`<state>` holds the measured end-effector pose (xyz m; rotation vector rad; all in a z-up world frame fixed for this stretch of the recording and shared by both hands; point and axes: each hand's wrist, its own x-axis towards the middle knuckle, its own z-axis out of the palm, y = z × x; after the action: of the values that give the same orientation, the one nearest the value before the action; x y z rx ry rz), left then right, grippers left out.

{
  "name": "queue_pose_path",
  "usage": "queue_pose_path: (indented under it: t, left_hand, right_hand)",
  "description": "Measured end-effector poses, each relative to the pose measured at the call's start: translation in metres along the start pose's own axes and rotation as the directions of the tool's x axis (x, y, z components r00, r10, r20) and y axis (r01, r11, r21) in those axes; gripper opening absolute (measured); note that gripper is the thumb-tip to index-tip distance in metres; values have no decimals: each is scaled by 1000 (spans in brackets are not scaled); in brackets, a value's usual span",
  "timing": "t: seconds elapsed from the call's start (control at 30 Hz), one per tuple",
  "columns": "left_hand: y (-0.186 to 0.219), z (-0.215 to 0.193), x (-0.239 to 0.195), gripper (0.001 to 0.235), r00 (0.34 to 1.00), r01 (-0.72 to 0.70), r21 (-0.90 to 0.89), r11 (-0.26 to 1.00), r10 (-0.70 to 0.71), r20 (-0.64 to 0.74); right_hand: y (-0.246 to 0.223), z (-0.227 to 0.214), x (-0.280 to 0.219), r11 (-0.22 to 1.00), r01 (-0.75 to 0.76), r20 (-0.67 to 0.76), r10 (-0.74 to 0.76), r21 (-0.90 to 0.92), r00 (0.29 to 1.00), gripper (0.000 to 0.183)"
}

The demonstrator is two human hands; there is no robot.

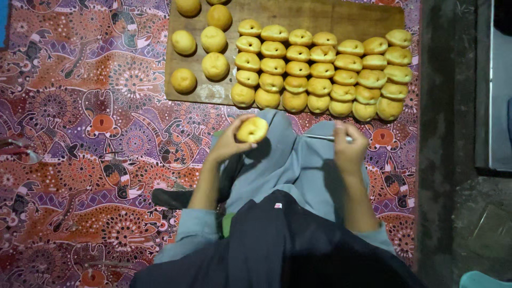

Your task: The person sits on a patterned floor mat and uses a small metal tool to poke a hole into the center of each round bun. They pick up buns from a wooden board, poke them, and place them back in rows.

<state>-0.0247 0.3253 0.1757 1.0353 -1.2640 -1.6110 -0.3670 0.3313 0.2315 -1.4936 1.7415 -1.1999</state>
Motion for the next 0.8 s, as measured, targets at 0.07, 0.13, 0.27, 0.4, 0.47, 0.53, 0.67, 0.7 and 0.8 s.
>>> queue_pose_path:
  t: [0.07,0.13,0.27,0.4,0.47,0.53,0.67,0.7,0.8]
  left_hand:
    - [-18,-30,10,83,997,55,149,987,-45,-69]
    - [-39,-63,28,81,990,8,405,914,51,-133]
    - [-84,-127,78,66,948,-74,807,586,293,-125]
    - [-121,-154,120,47,902,-173,905,389,432,-13]
    - [-134,-151,126,43,888,-157,900,406,456,-51]
    - [-141,-148,124,45,885,-110,886,451,450,-119]
    - [-150,-155,120,64,843,-3,706,708,382,-379]
    - [-153,-159,121,72,817,3,615,788,353,-457]
    - [-158,-180,140,56,744,86,576,813,333,-580]
  right_hand:
    - [31,-12,-3,995,-27,-29,24,-94,999,26]
    - [61,-20,-13,988,-44,-32,39,-147,999,28]
    - [106,-9,-54,940,-158,-45,151,-302,987,30]
    - [123,19,-75,790,-117,-105,67,-601,992,24]
    - [122,30,-72,749,-76,-95,17,-658,995,24]
    - [117,38,-66,711,-62,-100,-11,-700,995,25]
    - [111,45,-60,677,-53,-111,-42,-734,993,25]
    - [110,45,-61,675,-41,-105,-54,-737,993,24]
    - [107,46,-62,653,2,-89,-106,-757,990,24]
